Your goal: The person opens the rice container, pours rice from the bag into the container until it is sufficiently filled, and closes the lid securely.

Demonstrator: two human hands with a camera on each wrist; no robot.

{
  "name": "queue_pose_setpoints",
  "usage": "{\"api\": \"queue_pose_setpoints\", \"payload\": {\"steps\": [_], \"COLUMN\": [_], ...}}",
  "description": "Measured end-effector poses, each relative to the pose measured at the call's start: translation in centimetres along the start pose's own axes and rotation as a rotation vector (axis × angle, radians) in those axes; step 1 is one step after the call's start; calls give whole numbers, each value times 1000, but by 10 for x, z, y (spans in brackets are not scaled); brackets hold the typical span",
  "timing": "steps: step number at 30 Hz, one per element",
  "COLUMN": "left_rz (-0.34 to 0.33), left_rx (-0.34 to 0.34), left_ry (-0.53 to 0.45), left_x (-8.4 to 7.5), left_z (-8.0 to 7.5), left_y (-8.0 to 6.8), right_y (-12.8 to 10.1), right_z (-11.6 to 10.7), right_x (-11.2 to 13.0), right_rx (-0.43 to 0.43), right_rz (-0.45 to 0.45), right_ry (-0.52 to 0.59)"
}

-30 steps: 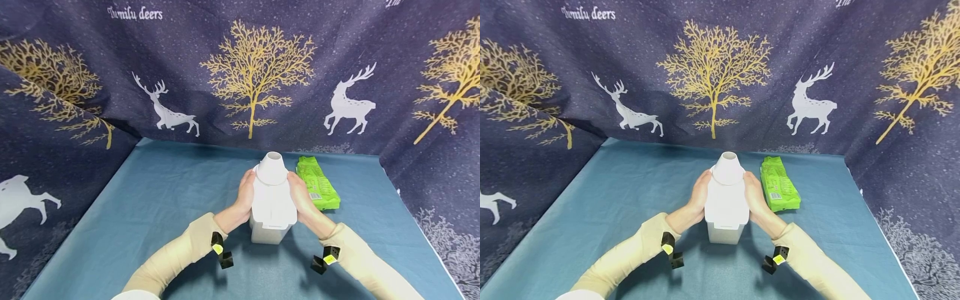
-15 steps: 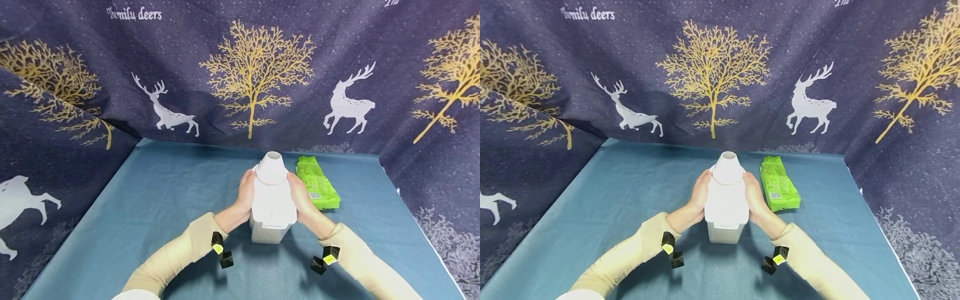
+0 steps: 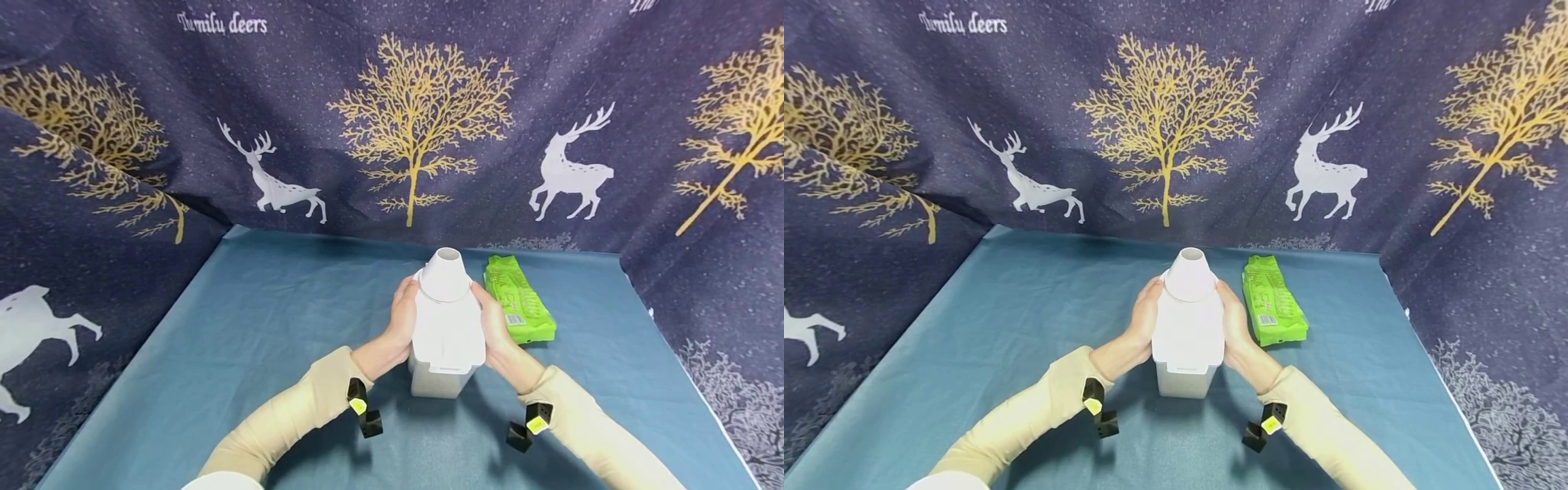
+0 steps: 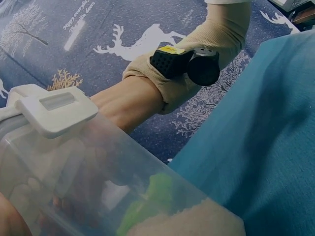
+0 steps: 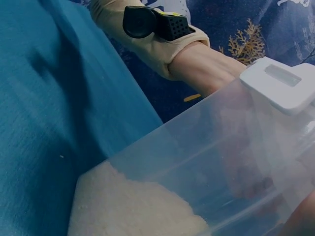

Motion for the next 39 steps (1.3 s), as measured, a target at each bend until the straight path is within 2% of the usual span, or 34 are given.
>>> {"api": "queue_pose_setpoints", "payload": {"steps": [5,13,18,22,27,30,34,39], "left_rz": [-14,-19,-34,-41,-40,-24,-13,16], "left_rx": [-7,-3,17,76,182,228,253,320], "left_ry": [-1,-4,26,90,204,272,341,335], "left_x": [0,-2,-2,-3,-6,-8,-7,-7], "left_z": [0,-2,-6,-10,-15,-16,-18,-17], "left_y": [0,3,4,1,-9,-17,-30,-43], "right_y": [1,3,4,-1,-16,-25,-34,-42], "right_z": [-1,-2,-3,-5,-5,-1,4,8], "right_x": [-2,0,-1,-2,-2,-4,-6,-9], "right_rx": [4,72,80,33,-68,-85,-91,-93], "right_rz": [-13,-63,-27,34,98,94,68,37], "right_ry": [32,42,17,-53,-209,-259,-285,-291]}}
Point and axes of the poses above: each hand's wrist, its own y-axis towards the middle knuckle, its own z-axis out of the palm, x = y × z, the point moved 3 cm from there along y, towards the middle knuckle, and after that the axes turned 13 degrees about x, right-handed, at the moved point
